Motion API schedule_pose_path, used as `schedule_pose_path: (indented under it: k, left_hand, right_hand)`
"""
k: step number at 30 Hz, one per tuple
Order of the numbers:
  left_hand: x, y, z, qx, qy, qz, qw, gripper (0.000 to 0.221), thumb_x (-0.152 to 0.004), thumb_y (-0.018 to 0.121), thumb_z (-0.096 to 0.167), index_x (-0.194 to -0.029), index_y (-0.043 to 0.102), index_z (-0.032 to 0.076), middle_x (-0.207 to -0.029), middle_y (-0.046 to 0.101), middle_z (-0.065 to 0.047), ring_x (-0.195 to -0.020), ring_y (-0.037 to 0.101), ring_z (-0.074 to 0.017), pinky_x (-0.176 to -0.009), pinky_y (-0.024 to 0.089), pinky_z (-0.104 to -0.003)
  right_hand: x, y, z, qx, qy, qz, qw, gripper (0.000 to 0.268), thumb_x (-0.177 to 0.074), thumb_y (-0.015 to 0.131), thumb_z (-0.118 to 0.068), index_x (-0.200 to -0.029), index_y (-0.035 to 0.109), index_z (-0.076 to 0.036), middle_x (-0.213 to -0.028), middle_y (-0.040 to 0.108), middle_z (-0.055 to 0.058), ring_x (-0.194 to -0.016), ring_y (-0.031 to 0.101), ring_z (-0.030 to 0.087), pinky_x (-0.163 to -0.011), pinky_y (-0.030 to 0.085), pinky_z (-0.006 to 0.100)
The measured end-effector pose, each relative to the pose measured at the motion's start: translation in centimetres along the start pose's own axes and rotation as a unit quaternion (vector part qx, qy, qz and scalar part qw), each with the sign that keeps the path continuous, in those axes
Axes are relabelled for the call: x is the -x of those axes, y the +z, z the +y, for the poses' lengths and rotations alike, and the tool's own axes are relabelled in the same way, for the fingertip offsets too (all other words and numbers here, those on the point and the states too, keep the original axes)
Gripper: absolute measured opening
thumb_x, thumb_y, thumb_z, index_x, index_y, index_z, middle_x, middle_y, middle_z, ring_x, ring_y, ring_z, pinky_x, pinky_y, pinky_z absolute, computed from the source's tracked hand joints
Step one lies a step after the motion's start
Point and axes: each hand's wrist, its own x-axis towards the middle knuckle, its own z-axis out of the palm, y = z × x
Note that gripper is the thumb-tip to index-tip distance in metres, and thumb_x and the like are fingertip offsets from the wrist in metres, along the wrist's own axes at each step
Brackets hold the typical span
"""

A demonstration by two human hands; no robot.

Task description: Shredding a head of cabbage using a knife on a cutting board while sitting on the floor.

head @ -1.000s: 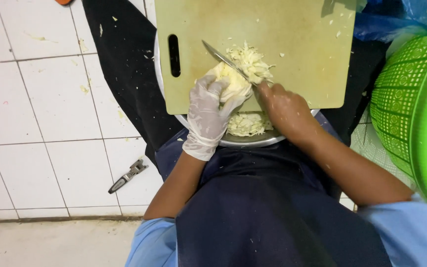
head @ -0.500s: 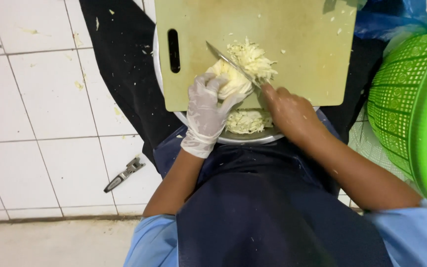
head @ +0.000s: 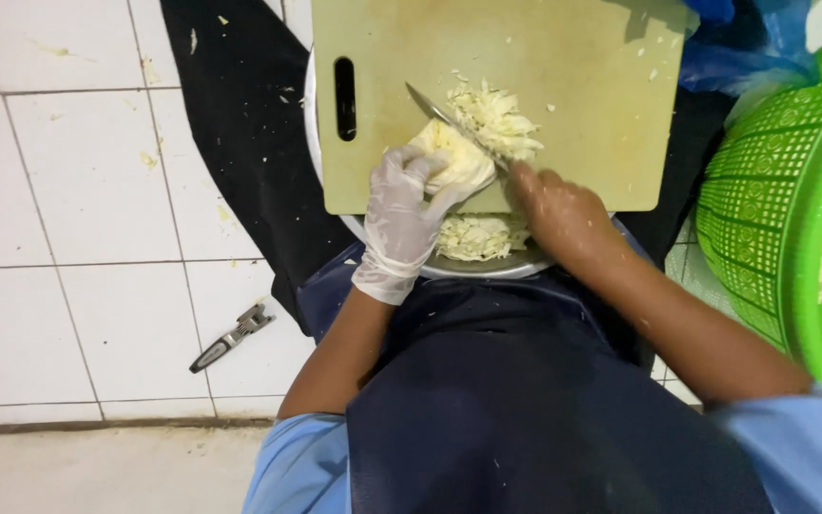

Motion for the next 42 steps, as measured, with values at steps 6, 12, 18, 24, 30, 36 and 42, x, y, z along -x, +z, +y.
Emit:
schedule_pose_path:
  k: [6,12,18,24,30,36,42]
  left_hand:
    - [-0.2,0.7,-1.1,0.041,-0.012,0.005,0.999,0.036,-0.074,0.081,0.041,-0.091,0.067,0.013,-0.097,0.053,-0.007,-0.089,0.061,-0.0313,-0.075,0.053,-0.038]
    - [-0.1,0.2,-0.5,0.034,0.005,0.002,0.999,0.034,-0.076,0.081,0.037,-0.091,0.066,0.011,-0.097,0.051,-0.009,-0.088,0.060,-0.0320,-0.074,0.052,-0.036]
    - [0.3,-0.8,0.1,0.033,0.022,-0.021,0.999,0.049,-0.071,0.085,0.037,-0.105,0.064,0.009,-0.106,0.050,-0.015,-0.096,0.058,-0.0386,-0.081,0.052,-0.041]
    - [0.2,-0.8,0.7,0.075,-0.027,-0.026,0.997,0.044,-0.073,0.084,0.035,-0.102,0.065,0.008,-0.100,0.051,-0.015,-0.084,0.062,-0.0323,-0.067,0.056,-0.036]
    - [0.4,-0.1,0.2,0.102,-0.028,-0.019,0.994,0.044,-0.071,0.086,0.028,-0.101,0.065,0.005,-0.100,0.050,-0.017,-0.081,0.061,-0.0311,-0.066,0.057,-0.036]
    - [0.7,-0.5,0.3,0.035,0.025,-0.020,0.999,0.046,-0.074,0.083,0.033,-0.106,0.063,0.007,-0.101,0.049,-0.016,-0.089,0.058,-0.0366,-0.075,0.052,-0.040]
    - [1.1,-0.2,-0.4,0.012,0.028,-0.023,0.999,0.045,-0.075,0.080,0.037,-0.104,0.061,0.009,-0.101,0.051,-0.014,-0.091,0.057,-0.0371,-0.080,0.050,-0.041]
  right_hand:
    - [1.5,-6.8,0.0,-0.066,0.028,-0.055,0.996,0.028,-0.094,0.049,-0.029,-0.119,0.050,-0.016,-0.079,0.061,0.009,-0.063,0.068,0.034,-0.055,0.055,0.046]
    - [2.2,-5.1,-0.6,-0.080,0.010,-0.052,0.995,0.027,-0.093,0.049,-0.025,-0.118,0.049,-0.016,-0.074,0.056,0.008,-0.058,0.065,0.035,-0.049,0.053,0.047]
    - [-1.6,-1.7,0.0,-0.170,0.055,-0.123,0.976,0.028,-0.099,0.044,-0.036,-0.116,0.045,-0.014,-0.085,0.060,0.015,-0.073,0.067,0.042,-0.065,0.054,0.054]
    - [3.4,-7.5,-0.9,-0.002,-0.017,-0.013,1.000,0.021,-0.096,0.044,-0.031,-0.110,0.049,-0.016,-0.070,0.054,0.001,-0.055,0.064,0.025,-0.049,0.053,0.036]
    - [1.1,-2.8,-0.7,-0.064,-0.021,-0.027,0.997,0.037,-0.094,0.044,-0.022,-0.131,0.045,-0.016,-0.076,0.051,0.007,-0.053,0.064,0.034,-0.046,0.053,0.046]
    - [-1.8,-4.5,0.6,-0.216,0.028,-0.088,0.972,0.028,-0.099,0.046,-0.030,-0.118,0.047,-0.009,-0.086,0.064,0.017,-0.076,0.067,0.042,-0.065,0.053,0.054]
    - [1.8,-6.1,-0.5,-0.106,-0.010,-0.070,0.992,0.024,-0.098,0.043,-0.028,-0.116,0.050,-0.013,-0.074,0.060,0.009,-0.063,0.067,0.034,-0.055,0.055,0.045]
